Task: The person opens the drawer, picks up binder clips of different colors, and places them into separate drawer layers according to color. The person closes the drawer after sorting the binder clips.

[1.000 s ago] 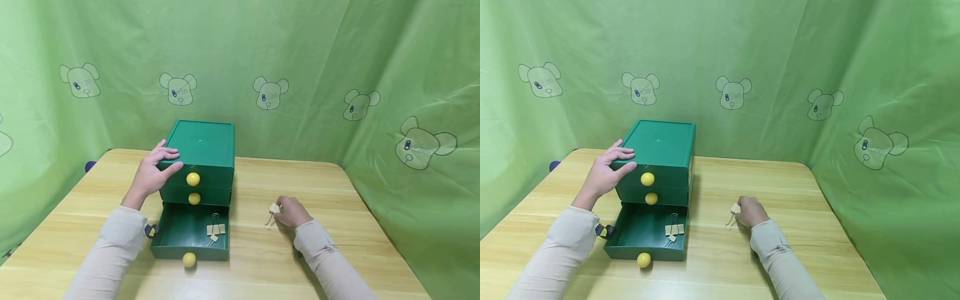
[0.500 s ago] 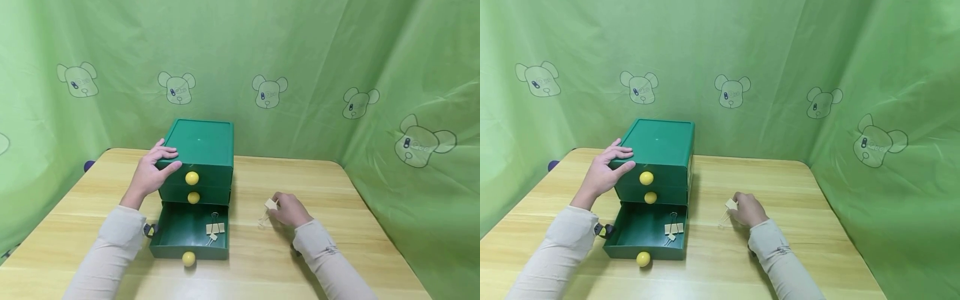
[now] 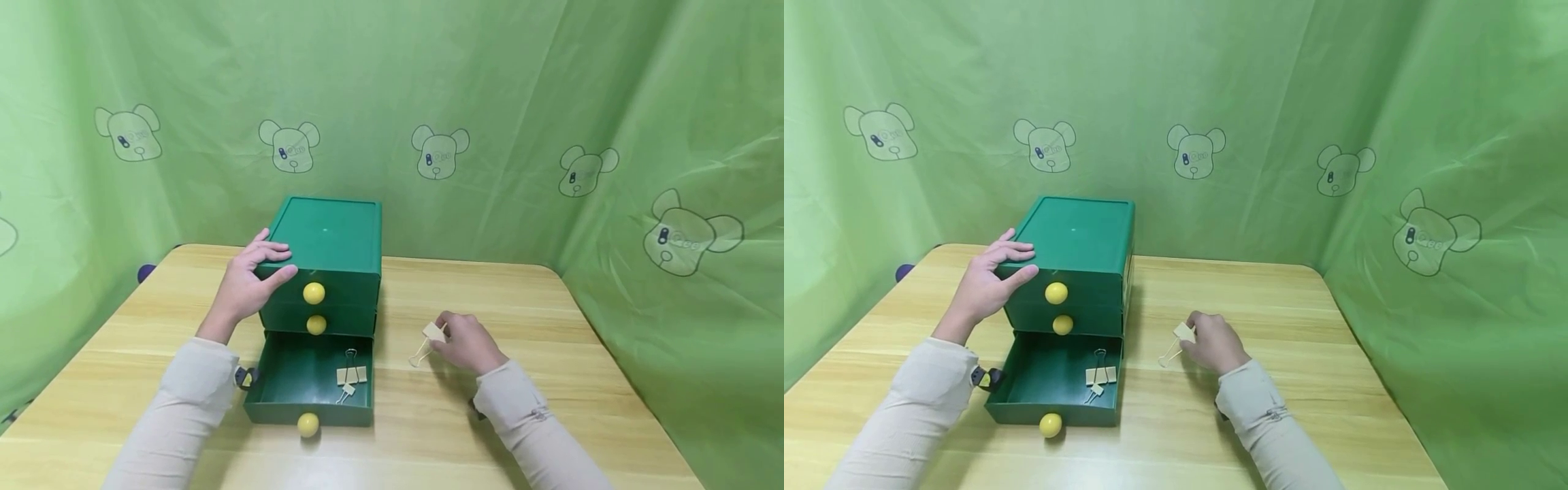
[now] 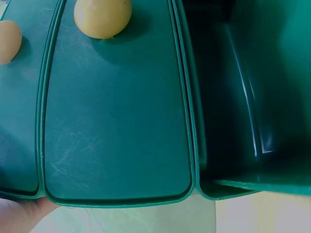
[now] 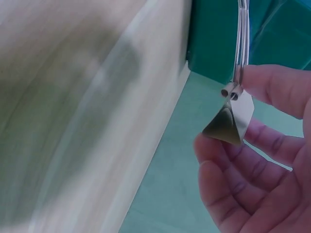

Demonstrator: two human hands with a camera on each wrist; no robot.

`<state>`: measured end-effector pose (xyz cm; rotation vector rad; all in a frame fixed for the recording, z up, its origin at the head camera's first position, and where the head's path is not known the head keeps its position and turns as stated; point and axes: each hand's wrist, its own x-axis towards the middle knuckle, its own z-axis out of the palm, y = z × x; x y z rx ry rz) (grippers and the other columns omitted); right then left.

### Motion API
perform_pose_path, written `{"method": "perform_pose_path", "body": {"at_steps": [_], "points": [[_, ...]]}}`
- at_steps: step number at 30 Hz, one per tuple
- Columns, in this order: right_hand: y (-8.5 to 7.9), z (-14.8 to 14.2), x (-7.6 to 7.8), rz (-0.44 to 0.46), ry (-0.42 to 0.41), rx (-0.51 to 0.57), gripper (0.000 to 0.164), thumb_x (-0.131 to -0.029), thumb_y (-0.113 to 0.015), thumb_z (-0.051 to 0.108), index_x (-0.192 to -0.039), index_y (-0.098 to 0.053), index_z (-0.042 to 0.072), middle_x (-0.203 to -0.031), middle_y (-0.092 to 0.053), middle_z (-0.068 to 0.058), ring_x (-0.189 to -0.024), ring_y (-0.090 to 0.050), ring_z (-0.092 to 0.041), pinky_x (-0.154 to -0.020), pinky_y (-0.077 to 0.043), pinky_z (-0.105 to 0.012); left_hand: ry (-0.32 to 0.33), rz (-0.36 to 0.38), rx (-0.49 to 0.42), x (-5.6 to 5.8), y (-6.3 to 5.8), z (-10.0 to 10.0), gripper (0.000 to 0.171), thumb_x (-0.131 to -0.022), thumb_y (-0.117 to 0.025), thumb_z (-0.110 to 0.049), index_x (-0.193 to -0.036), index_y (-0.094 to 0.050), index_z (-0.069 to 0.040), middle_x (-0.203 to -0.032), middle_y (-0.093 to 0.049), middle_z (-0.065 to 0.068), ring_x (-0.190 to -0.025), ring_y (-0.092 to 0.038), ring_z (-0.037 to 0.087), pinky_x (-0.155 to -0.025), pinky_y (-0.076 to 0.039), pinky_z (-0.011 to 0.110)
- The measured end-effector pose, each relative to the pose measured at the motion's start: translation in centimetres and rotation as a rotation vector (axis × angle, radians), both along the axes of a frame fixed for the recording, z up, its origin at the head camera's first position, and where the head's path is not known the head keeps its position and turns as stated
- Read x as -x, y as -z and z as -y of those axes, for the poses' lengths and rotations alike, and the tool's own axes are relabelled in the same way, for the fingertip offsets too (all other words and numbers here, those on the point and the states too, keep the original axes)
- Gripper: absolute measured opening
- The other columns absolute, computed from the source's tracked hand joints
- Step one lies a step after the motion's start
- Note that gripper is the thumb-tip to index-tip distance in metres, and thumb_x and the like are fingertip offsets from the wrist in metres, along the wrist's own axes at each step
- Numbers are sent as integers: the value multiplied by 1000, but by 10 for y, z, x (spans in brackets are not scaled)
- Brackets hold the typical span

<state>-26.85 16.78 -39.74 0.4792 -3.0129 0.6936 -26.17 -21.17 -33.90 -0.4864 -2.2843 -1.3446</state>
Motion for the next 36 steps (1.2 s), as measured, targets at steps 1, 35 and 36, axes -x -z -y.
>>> {"method": "perform_pose_path", "body": {"at_steps": [1,35,36], "points": [[-1,1,-1,0,-1,4,26,-80,-78,15,-99,-64,3,-75,-61,-3,-63,-56,-15,-60,-49,-30,1,-1,0,0,0,0,33,-89,-72,-20,-112,-68,3,-128,-59,16,-144,-22,23,-112,-15,60],[-19,40,-20,-108,-116,8,27,-79,-80,18,-95,-64,2,-68,-58,1,-57,-50,-12,-53,-45,-27,6,-25,-5,0,0,0,33,-88,-73,-20,-111,-68,4,-126,-60,17,-144,-24,24,-113,-16,59],[-19,41,-21,-109,-118,9,27,-80,-80,18,-95,-64,2,-69,-57,1,-57,-50,-12,-54,-45,-27,7,-26,-6,0,1,0,33,-88,-73,-19,-111,-68,4,-126,-60,17,-144,-24,24,-113,-16,59]]}}
